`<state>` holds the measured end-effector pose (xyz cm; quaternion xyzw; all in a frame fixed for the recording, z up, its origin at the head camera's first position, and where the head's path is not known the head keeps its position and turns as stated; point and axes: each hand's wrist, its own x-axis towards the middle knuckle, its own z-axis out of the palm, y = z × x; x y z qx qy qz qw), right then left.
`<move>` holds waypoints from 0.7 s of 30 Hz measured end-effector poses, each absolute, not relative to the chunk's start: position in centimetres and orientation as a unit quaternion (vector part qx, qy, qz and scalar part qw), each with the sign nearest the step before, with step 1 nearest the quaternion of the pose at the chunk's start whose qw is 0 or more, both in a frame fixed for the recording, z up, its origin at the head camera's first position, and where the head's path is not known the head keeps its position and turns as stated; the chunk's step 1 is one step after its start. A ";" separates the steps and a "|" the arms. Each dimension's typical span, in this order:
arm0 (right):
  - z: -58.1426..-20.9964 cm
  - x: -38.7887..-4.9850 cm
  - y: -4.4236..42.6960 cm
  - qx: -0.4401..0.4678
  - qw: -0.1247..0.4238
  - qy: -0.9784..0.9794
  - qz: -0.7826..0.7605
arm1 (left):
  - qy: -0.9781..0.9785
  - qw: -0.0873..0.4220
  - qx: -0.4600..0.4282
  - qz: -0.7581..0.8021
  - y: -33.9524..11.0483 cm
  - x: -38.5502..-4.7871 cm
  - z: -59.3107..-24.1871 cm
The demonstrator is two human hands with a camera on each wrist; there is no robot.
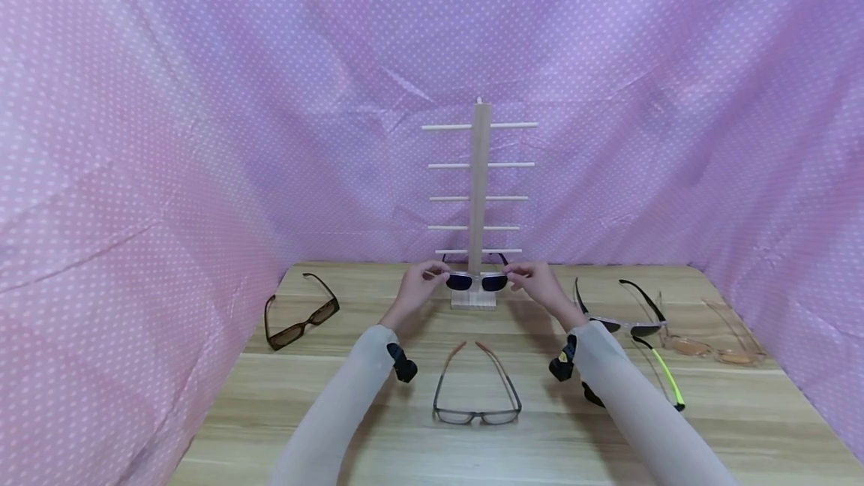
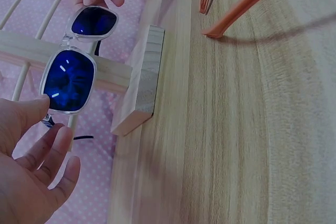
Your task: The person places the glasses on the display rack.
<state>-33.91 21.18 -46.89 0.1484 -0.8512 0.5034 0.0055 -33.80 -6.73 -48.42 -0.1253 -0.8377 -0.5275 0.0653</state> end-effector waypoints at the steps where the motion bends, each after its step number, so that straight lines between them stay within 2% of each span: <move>1: -46.9 -33.9 21.2 0.149 0.006 -0.851 0.504 | -0.838 0.064 -0.122 -0.529 -6.7 -33.9 -48.5; 21: -46.9 -34.0 20.4 0.129 0.028 -0.859 0.495 | -0.839 0.065 -0.100 -0.530 -6.5 -34.2 -48.7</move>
